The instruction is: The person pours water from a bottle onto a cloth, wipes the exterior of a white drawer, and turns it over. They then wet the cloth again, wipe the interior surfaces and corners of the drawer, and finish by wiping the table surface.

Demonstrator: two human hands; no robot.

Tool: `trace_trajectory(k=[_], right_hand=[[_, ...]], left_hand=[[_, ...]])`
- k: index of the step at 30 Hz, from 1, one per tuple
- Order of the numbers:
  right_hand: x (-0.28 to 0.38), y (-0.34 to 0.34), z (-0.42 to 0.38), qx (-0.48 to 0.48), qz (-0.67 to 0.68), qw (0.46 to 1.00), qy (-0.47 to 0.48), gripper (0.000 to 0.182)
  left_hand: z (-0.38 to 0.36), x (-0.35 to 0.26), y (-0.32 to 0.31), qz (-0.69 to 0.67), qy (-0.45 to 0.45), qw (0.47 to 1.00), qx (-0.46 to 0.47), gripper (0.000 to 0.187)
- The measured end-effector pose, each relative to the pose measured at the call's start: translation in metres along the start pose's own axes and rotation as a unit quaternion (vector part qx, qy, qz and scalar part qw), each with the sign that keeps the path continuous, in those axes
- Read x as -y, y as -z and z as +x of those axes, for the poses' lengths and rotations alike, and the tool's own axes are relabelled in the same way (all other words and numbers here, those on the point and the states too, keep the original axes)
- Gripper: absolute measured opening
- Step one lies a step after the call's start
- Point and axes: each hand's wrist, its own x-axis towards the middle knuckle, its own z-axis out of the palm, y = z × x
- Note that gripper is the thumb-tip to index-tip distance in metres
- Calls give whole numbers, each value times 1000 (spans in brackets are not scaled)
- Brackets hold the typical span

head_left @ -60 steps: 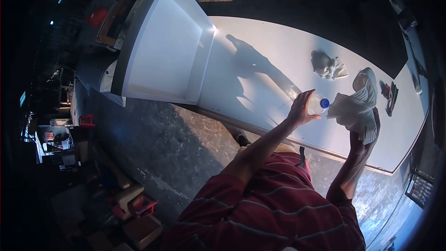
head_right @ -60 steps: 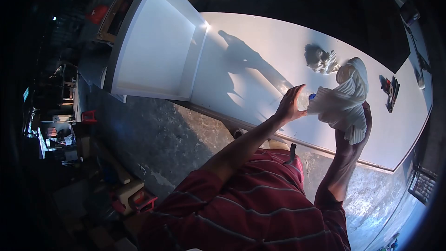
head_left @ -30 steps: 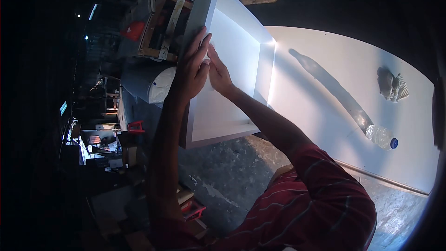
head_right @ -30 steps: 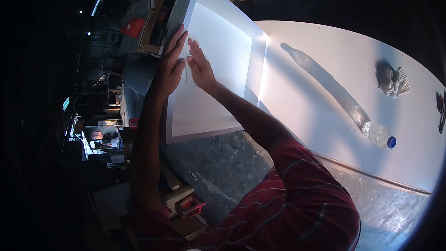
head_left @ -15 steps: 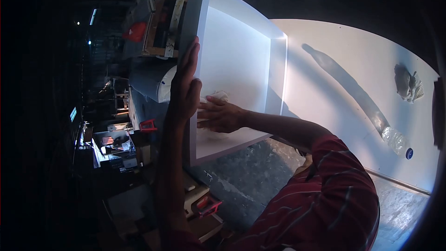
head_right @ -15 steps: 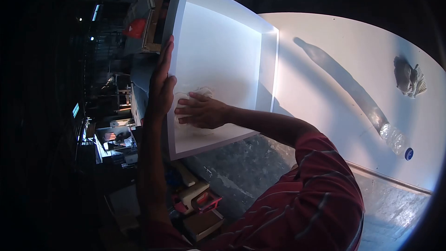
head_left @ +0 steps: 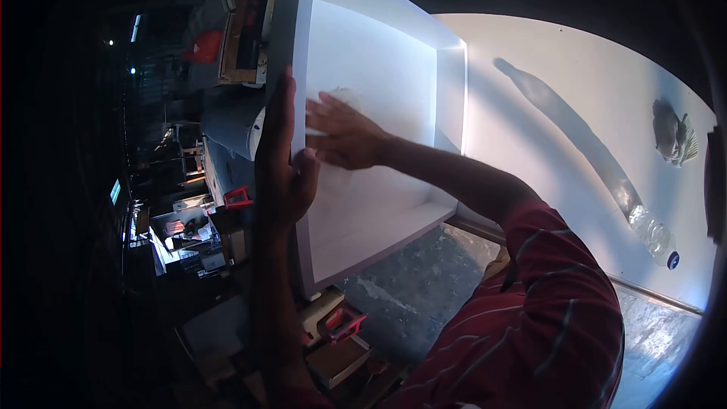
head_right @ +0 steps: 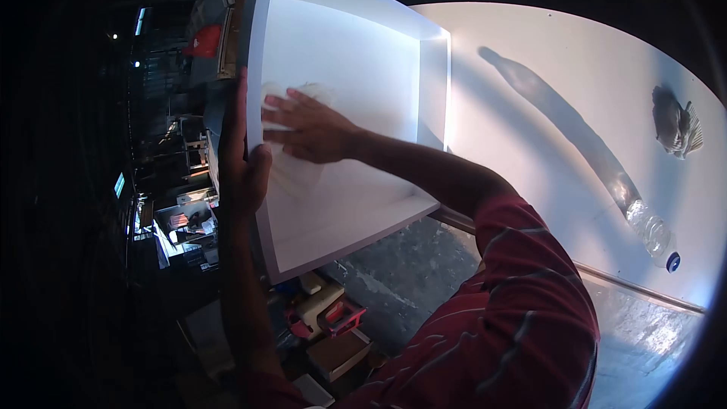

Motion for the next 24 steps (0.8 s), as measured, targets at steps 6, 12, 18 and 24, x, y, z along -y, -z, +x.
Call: trace_trajectory(k=[6,12,18,24], right_hand=[[-125,20,-47,-196,-43,956,-214,42],[-32,-27,-111,-157,-53,953,-253,39],[31,-5,-39,-29,14,999,36,38],[14,14,3,-129,-67,980,-138,36]], left_hand=[[2,-6,-2,-16,9,1000,9,66],[9,-21,-6,-43,12,999,-7,73],[7,-26,-10,-48,3,999,-4,75],[7,-27,-9,-41,-9,999,3,73]])
